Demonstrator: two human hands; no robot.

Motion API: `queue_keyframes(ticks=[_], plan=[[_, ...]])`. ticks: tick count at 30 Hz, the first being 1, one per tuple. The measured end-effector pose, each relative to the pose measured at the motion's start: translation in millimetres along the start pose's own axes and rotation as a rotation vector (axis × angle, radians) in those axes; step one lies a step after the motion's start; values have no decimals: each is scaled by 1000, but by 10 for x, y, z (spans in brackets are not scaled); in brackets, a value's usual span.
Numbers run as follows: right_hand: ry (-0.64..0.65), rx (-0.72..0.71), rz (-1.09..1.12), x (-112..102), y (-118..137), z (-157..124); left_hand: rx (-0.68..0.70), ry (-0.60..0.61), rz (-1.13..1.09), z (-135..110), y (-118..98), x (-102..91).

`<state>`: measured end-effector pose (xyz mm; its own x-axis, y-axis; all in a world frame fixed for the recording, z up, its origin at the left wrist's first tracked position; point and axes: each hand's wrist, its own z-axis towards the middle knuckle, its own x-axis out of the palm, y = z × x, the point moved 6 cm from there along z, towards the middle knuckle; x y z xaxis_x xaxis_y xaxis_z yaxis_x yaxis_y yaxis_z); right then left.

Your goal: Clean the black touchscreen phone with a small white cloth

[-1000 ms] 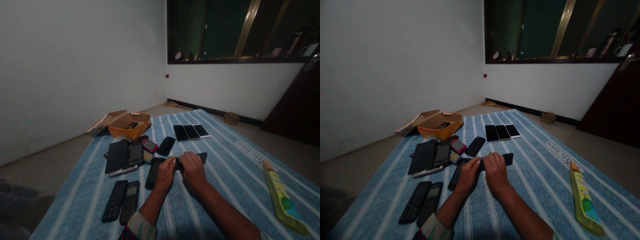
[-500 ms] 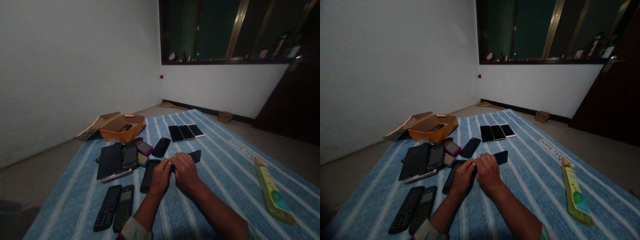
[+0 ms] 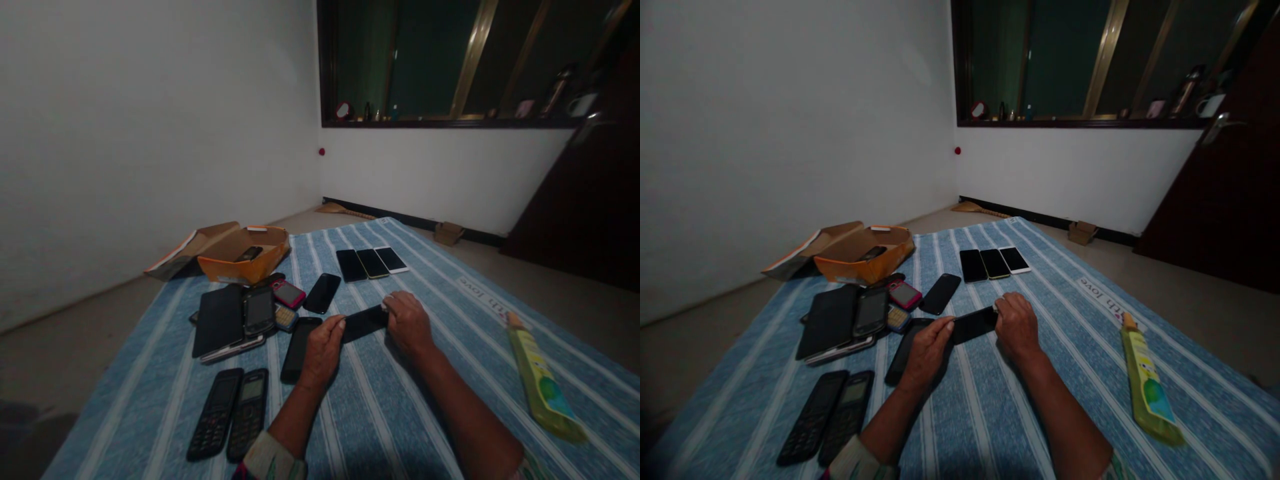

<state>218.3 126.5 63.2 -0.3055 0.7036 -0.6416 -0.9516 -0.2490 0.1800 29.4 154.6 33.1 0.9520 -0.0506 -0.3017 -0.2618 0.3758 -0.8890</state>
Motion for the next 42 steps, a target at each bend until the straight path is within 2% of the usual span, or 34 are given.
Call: queue_keyframes(ticks=[3,5,9,13,17,22,34,38,42], plan=[[-12,8,-16,-4,-27,-9,5,11,-10,0,2,6],[-25,-9,-25,-2,41,-19,8,14,-7,2,5,9],[-66,-97,44,29,372,-50,21,10,-5,9,-2,12],[-49,-153,131,102,732,-84,40,28,-45,8,-38,15],[-40,-157,161,112,862,-94,31,56,-63,1,-60,15],[-25,-169,136,78,742,-63,28,54,-32,1,-66,4],[-25,12,8,-1,0,1,13,20,26,-8,-54,-19],[-35,3,3,8,17,-12,22,27,32,-10,-28,-6],[-36,-71,49,47,336,-58,28,33,29,-2,-13,3]])
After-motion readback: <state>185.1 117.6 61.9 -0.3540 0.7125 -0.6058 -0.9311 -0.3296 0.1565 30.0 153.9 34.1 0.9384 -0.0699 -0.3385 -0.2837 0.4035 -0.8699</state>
